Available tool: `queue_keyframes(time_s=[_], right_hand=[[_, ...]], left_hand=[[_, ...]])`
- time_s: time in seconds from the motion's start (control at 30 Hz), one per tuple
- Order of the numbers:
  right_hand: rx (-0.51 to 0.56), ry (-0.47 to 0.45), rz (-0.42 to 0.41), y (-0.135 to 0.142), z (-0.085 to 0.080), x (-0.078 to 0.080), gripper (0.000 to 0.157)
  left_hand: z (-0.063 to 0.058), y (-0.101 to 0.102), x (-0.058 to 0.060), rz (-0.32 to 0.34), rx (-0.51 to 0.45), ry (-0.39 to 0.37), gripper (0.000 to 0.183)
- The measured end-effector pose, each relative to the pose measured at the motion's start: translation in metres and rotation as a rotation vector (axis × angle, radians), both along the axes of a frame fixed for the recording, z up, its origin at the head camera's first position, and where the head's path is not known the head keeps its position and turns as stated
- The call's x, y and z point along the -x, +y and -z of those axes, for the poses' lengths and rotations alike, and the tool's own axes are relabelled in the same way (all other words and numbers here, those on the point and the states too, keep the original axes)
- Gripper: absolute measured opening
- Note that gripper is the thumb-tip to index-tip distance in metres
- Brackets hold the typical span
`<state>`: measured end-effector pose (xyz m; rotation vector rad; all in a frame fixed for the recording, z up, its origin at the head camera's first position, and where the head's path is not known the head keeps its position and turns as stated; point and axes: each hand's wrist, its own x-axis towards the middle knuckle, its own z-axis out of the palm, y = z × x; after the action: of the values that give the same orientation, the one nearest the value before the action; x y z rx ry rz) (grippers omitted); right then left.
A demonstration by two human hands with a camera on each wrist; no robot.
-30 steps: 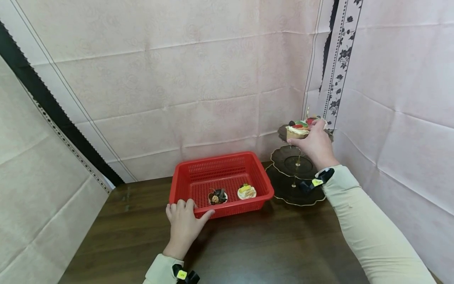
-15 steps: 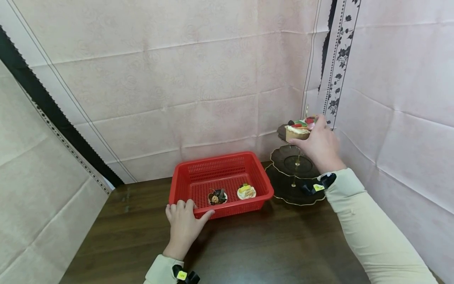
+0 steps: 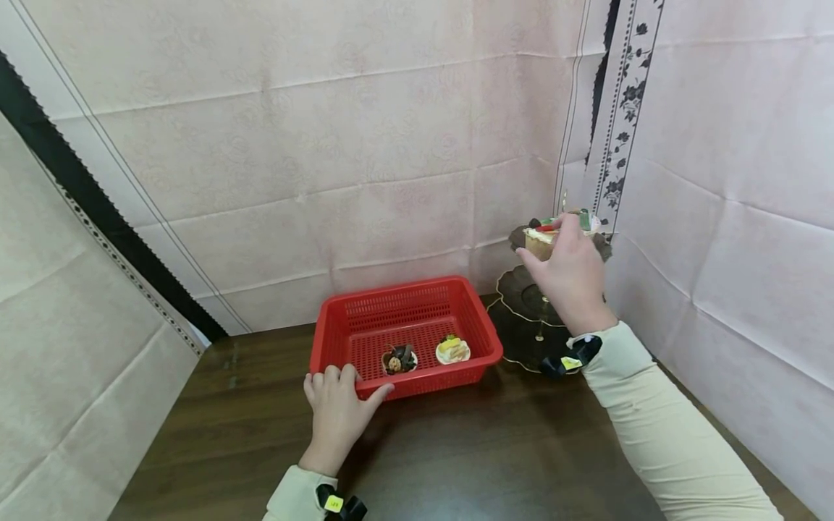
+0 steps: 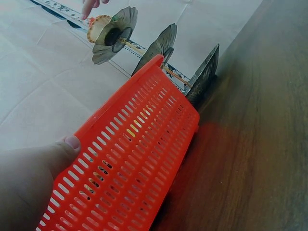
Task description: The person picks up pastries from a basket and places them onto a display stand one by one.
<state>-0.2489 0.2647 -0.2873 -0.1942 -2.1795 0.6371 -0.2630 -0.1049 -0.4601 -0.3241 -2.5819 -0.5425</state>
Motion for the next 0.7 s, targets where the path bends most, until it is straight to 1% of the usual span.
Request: queue_keyframes(time_s=[0.13, 0.2, 0.27, 0.37, 0.43, 0.57, 0.7], right_hand=[[-0.032, 0.044, -0.062, -0.014, 0.013, 0.007, 0.052], [-0.023, 0.058, -0.116, -0.02, 0.02, 0.012, 0.046], [0.004, 0.052, -0.191, -0.026, 0.028, 0.019, 0.043], [0.079, -0.028, -0.312, -0.032, 0.04, 0.029, 0.043], [0.132, -0.113, -0.382, -0.036, 0.049, 0.036, 0.047], [0.22, -0.281, -0.489, -0.044, 0.064, 0.046, 0.06], [0.281, -0.401, -0.571, -0.055, 0.077, 0.055, 0.075]], left_hand=[[0.0, 0.0, 0.001, -0.003, 0.003, -0.003, 0.06], [0.001, 0.0, 0.001, -0.004, 0.003, -0.003, 0.06], [0.0, 0.0, 0.001, -0.004, 0.002, -0.003, 0.06], [0.0, 0.001, 0.0, -0.004, -0.004, -0.003, 0.06], [0.0, 0.001, 0.0, -0.005, -0.006, -0.001, 0.06], [0.002, 0.001, 0.001, -0.01, 0.002, 0.01, 0.059], [0.003, 0.001, 0.002, -0.011, 0.007, 0.022, 0.06]])
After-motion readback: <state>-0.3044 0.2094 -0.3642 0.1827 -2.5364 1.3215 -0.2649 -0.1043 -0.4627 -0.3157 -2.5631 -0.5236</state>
